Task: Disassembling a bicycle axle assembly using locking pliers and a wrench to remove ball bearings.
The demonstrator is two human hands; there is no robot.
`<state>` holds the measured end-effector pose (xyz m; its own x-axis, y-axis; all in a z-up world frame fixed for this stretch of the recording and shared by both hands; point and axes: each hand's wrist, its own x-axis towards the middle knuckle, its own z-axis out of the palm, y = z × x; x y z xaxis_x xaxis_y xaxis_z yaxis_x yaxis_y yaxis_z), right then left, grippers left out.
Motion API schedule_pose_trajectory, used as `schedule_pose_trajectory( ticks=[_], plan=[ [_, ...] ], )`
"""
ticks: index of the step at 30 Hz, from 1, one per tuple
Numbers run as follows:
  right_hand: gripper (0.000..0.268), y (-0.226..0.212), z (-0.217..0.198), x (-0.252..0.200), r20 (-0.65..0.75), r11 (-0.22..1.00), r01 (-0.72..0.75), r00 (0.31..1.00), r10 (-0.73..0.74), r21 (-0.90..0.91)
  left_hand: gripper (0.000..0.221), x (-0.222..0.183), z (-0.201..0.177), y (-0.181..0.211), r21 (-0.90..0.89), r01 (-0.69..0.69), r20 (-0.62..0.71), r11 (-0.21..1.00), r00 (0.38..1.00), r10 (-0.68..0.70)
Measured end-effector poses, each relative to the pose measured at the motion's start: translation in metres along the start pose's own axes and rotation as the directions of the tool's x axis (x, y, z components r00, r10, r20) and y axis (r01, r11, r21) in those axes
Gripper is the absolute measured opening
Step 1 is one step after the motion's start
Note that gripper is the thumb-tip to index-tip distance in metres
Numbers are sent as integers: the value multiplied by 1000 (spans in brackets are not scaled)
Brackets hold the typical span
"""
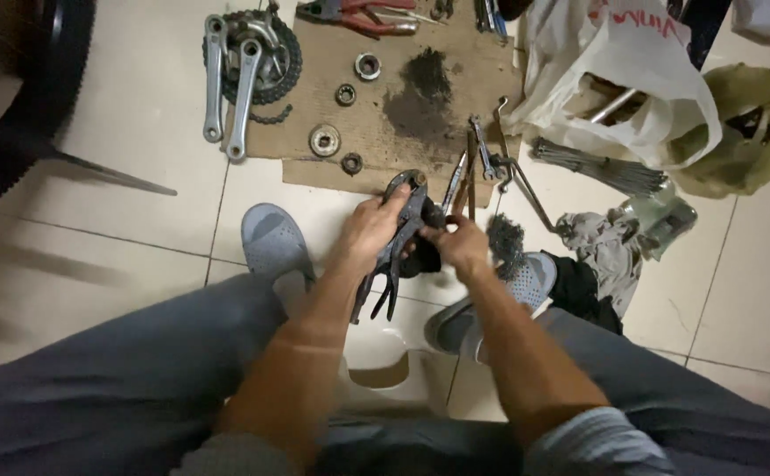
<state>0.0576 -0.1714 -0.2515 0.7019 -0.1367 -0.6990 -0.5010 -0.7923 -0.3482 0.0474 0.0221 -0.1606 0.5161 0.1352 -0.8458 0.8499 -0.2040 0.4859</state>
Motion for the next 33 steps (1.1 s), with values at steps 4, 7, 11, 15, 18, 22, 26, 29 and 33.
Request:
schedule_pose_trajectory(
  ticks=[4, 7, 11, 15, 18, 22, 26, 29, 33],
  plan=[
    [46, 62, 61, 69, -26, 992, 1, 1000, -5, -125, 84, -21, -15, 10, -14, 33, 18, 999, 999, -32],
    [28, 34, 43, 30, -55, 994, 108, 993, -107, 16, 76, 1, -10, -4, -77, 11, 10, 997, 1000, -10],
    [40, 3, 6, 10, -97, 953, 46, 995, -18, 301, 63, 21, -2, -22, -322, 39, 19, 946, 999, -34],
    [62, -30, -48, -13, -22, 942, 89, 996, -86, 325, 62, 25, 2, -17, -326, 76, 27, 942, 997, -72],
    [43, -44, -81, -21, 8, 910, 260, 961, -277, 323, 67, 44, 5, -26, -314, 60, -5, 947, 998, -65],
    [34, -42, -85, -3, 22, 883, 395, 910, -413, 253, 62, 12, 15, 4, -447, 44, 72, 894, 997, -13],
    [26, -53, -75, 0, -15, 843, 435, 891, -454, 316, 44, 10, 13, 2, -448, -14, 72, 894, 996, 51],
    [25, -64, -78, -6, 21, 864, 395, 906, -422, 311, 41, 11, 12, 4, -419, -13, 83, 908, 995, 53],
    [30, -80, -88, -26, 45, 871, 347, 922, -386, 348, 41, 2, 6, 7, -395, 5, 99, 919, 994, 37]
  ],
)
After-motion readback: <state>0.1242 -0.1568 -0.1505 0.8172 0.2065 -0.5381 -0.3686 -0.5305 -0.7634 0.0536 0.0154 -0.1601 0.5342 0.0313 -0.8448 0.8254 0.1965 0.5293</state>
